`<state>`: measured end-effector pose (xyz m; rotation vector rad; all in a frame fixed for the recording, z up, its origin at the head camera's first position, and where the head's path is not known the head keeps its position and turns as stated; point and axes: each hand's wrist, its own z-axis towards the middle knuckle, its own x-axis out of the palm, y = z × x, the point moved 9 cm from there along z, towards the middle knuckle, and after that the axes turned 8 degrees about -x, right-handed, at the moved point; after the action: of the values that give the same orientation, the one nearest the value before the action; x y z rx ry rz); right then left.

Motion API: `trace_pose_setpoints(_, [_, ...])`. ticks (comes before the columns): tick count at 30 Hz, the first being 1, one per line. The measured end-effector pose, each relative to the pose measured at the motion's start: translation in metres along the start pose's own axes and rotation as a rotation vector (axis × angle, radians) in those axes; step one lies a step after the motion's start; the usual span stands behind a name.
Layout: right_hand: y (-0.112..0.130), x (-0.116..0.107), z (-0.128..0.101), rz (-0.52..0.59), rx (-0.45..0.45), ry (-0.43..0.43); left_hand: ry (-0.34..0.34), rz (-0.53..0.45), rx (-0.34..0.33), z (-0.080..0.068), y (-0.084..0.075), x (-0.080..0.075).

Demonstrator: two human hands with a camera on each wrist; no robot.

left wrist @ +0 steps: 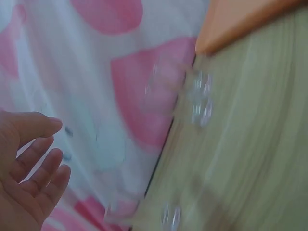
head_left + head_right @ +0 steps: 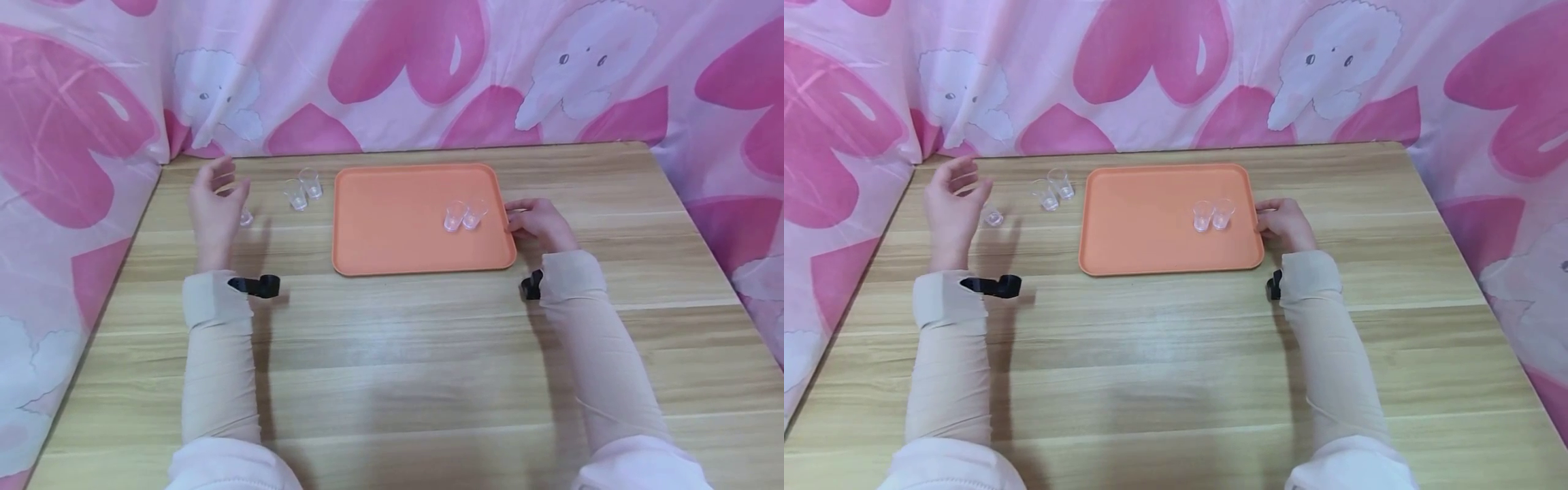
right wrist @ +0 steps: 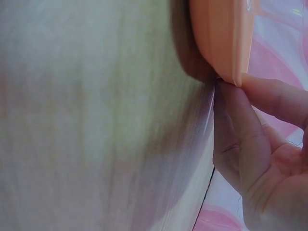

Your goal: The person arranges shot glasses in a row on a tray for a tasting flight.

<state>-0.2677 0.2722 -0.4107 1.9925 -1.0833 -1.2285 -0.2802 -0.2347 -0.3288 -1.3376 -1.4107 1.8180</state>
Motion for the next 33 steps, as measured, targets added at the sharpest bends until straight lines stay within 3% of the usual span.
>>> trace_pose_setpoints(5, [0.001,0.0,0.0,0.009,-0.004,-0.001,-0.002,0.053,-0.033,0.005,0.019,-0.017])
trace_pose_setpoints(10, [0.001,-0.001,-0.001,-0.016,0.005,-0.002,0.056,0.077,-0.135,0.008,0.041,-0.024])
trace_pose_setpoints(15, [0.002,0.0,0.0,-0.014,-0.002,0.0,0.14,0.129,-0.214,0.008,0.055,-0.021])
trace_pose_setpoints(22, [0.001,0.0,0.001,0.0,-0.013,0.012,0.249,0.167,-0.24,0.008,0.067,-0.011])
trace_pose_setpoints(33, [0.0,0.0,0.002,0.006,-0.007,0.015,0.209,0.061,-0.284,0.011,0.08,-0.004])
